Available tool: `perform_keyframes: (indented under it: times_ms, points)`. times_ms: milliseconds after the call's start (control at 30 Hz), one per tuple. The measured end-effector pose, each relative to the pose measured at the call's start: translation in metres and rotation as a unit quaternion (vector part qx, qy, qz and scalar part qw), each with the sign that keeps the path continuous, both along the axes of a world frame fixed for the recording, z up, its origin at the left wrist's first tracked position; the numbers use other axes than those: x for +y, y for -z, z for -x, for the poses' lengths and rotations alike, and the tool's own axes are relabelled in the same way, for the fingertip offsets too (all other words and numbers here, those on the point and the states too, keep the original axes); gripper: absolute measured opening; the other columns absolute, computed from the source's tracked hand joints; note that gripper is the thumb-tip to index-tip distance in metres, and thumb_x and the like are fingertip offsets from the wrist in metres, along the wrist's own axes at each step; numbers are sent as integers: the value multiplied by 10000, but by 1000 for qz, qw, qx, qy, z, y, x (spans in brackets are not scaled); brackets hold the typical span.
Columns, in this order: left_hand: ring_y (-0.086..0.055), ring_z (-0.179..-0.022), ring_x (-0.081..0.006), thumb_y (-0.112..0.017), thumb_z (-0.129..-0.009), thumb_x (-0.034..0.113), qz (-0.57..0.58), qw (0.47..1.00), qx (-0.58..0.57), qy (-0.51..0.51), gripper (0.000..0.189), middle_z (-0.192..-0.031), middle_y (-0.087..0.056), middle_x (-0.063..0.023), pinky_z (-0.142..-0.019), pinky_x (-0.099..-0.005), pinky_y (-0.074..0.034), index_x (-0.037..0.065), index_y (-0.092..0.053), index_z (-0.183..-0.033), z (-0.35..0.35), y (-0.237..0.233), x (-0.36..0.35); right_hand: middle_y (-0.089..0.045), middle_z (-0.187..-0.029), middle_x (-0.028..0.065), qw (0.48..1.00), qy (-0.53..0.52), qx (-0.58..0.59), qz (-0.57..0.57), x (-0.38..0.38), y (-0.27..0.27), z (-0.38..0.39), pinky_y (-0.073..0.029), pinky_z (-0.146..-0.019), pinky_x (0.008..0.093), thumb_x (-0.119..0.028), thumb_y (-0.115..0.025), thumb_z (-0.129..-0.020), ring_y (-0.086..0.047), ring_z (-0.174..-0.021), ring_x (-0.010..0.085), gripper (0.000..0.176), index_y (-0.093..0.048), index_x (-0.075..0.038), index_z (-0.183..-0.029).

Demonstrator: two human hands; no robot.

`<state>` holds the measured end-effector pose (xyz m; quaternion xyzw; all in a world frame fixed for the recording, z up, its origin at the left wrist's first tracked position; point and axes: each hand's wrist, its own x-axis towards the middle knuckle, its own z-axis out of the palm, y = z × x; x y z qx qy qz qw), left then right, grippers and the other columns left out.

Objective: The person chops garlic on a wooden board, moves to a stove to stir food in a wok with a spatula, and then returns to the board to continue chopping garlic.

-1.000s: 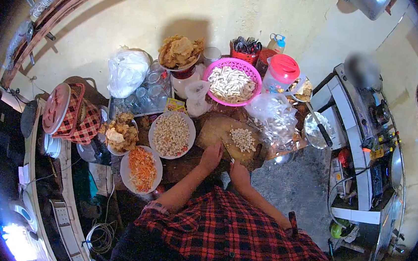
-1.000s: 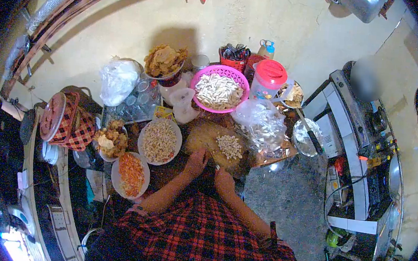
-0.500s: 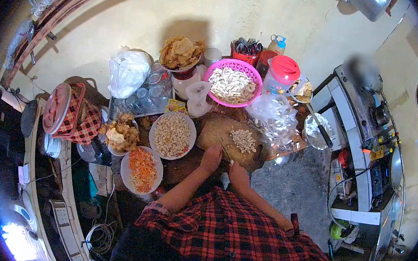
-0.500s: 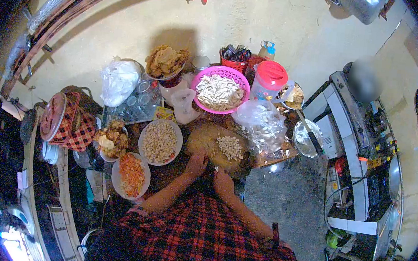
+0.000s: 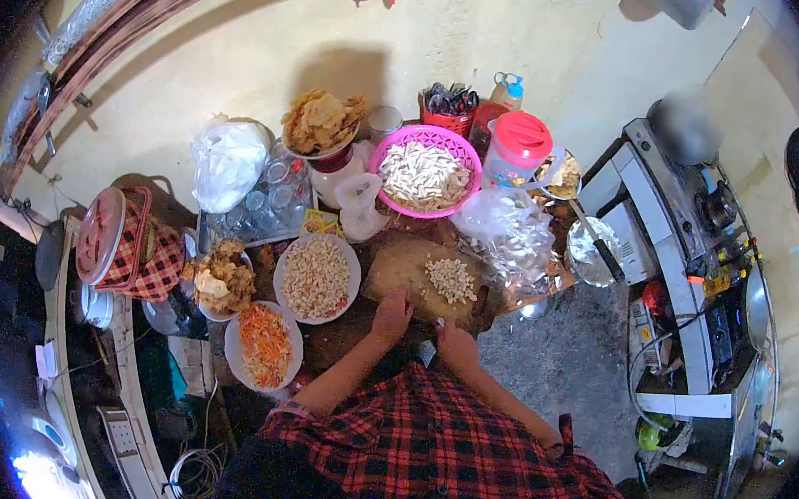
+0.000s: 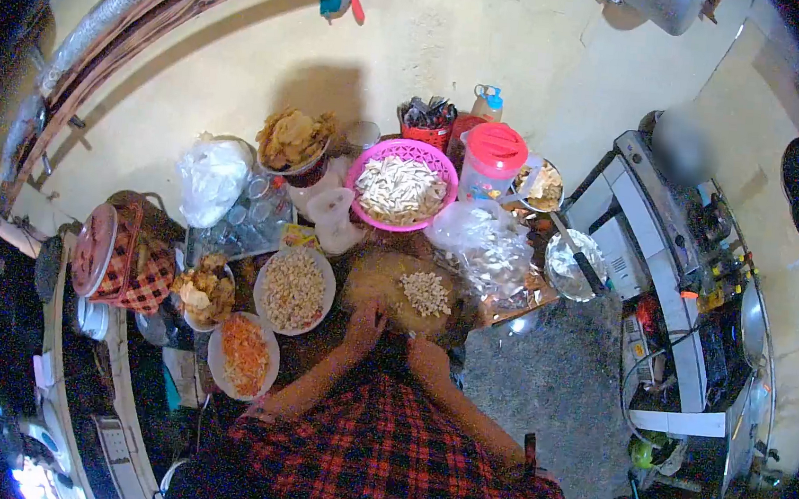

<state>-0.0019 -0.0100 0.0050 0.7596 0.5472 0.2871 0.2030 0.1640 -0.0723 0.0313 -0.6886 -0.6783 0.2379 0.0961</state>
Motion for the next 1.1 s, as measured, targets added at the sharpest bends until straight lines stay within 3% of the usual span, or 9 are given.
perform_keyframes:
  times_ms: [200, 267, 367, 500, 600, 700, 767, 900, 1100]
  points:
    - [-552, -800, -357, -613, -763, 99, 84, 996, 2, 30, 302, -899, -542, -198, -693, -412, -460, 0, -459, -1003, -25, 0, 23, -559, -638, 247, 996, 41, 64, -43, 7, -18, -38, -415, -528, 543, -287, -387, -912, -548, -606, 447, 276, -432, -14, -916]
    - [-552, -776, -335, -643, -746, 98, -17, 990, -136, 24, 297, -933, -539, -173, -686, -383, -469, -7, -497, -983, -39, -3, 31, -551, -638, 254, 994, 64, 83, -41, 9, -27, -50, -403, -528, 549, -285, -387, -912, -538, -611, 458, 272, -428, -17, -913]
    - [-548, -782, -315, -658, -744, 113, -154, 975, -156, -44, 229, -927, -547, -140, -705, -367, -461, -13, -533, -889, -58, -26, 54, -548, -656, 262, 992, 57, 110, -36, 12, -40, -68, -393, -551, 557, -285, -380, -915, -533, -639, 468, 265, -423, -24, -910]
    - [-547, -794, -307, -655, -745, 132, -164, 964, -210, 10, 173, -907, -555, -136, -733, -369, -448, -8, -566, -796, -62, -69, 114, -542, -658, 264, 990, 37, 129, -33, 22, -39, -88, -386, -555, 557, -290, -386, -912, -530, -643, 467, 267, -420, -25, -912]
    - [-545, -820, -300, -661, -722, 146, -304, 951, -63, 17, 165, -881, -565, -128, -756, -369, -438, 7, -587, -770, -60, -74, 175, -539, -653, 261, 990, 30, 134, -14, 33, -45, -99, -385, -549, 552, -297, -391, -910, -526, -632, 468, 274, -418, -24, -913]
    - [-545, -837, -309, -655, -694, 138, -186, 979, -82, -13, 139, -864, -580, -129, -752, -384, -438, 19, -599, -739, -66, -70, 223, -540, -652, 257, 991, 26, 134, 9, 42, -35, -112, -386, -547, 549, -301, -395, -908, -524, -626, 469, 277, -420, -25, -920]
    - [-543, -871, -319, -634, -690, 128, -122, 988, 91, 14, 131, -870, -584, -135, -764, -398, -436, 23, -608, -764, -68, -69, 246, -541, -652, 254, 991, 22, 134, 22, 46, -33, -122, -386, -548, 549, -303, -396, -907, -524, -624, 469, 277, -421, -28, -923]
    - [-543, -891, -326, -615, -692, 133, -104, 990, 39, 82, 131, -876, -579, -155, -790, -401, -436, 37, -624, -782, -72, -52, 271, -541, -656, 257, 988, 10, 150, 34, 52, -33, -135, -385, -551, 548, -318, -393, -907, -523, -625, 469, 282, -418, -38, -929]
    - [-530, -970, -267, -571, -722, 165, -120, 960, 230, 104, 187, -951, -580, -95, -830, -396, -437, 116, -648, -885, -75, -44, 288, -543, -688, 274, 988, 9, 148, 41, 60, -32, -138, -399, -577, 542, -323, -389, -909, -535, -675, 470, 298, -432, -29, -930]
